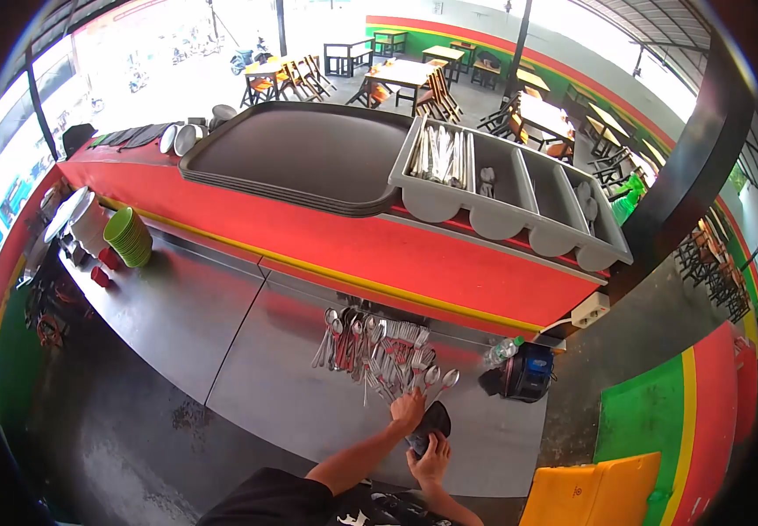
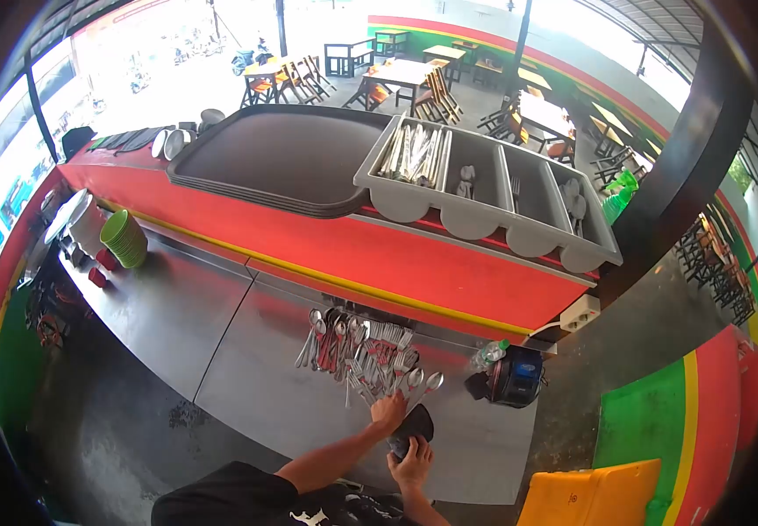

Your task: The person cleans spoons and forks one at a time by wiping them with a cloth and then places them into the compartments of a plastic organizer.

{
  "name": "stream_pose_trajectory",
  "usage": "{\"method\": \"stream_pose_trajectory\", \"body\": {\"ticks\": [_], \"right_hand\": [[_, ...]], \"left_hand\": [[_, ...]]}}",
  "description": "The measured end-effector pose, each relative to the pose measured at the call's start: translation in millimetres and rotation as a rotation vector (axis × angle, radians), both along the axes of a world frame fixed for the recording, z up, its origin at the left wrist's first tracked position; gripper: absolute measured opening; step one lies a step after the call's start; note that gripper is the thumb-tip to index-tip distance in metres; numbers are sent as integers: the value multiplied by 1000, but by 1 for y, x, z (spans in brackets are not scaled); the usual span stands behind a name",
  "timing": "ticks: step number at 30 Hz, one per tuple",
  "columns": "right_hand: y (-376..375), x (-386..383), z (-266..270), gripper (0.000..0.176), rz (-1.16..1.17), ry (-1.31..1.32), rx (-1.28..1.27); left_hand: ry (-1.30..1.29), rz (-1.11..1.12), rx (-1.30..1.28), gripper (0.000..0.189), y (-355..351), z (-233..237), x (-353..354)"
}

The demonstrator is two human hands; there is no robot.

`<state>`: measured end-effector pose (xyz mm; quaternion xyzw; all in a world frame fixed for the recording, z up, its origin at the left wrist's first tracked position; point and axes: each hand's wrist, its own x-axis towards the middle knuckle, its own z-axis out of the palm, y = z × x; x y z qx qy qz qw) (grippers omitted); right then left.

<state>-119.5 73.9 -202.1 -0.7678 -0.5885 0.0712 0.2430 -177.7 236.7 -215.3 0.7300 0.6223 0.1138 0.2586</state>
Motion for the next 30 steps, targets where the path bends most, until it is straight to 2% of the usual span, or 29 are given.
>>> {"method": "stream_pose_trajectory", "body": {"ticks": [8, 14, 17, 23, 26, 29, 30], "right_hand": [[-1, 0, -6, 69, -2, -1, -22], [-2, 0, -6, 70, -4, -22, 4], [-4, 0, -6, 72, -26, 1, -34], [-7, 0, -5, 70, -23, -24, -11], [-9, 2, -8, 70, -7, -12, 27], [-9, 1, -4, 69, -9, -22, 33], [-10, 1, -3, 69, -3, -20, 40]], "left_hand": [[-35, -77, 8, 27, -1, 10, -5], [52, -262, -32, 27, 5, -2, -4], [44, -382, -73, 28, 7, 17, -11], [16, -407, -18, 30, 0, 18, -10], [-19, -365, 61, 28, -5, 4, -11], [-59, -248, -66, 26, -5, -2, -11], [-104, -232, -30, 25, -6, -4, -12]]}}
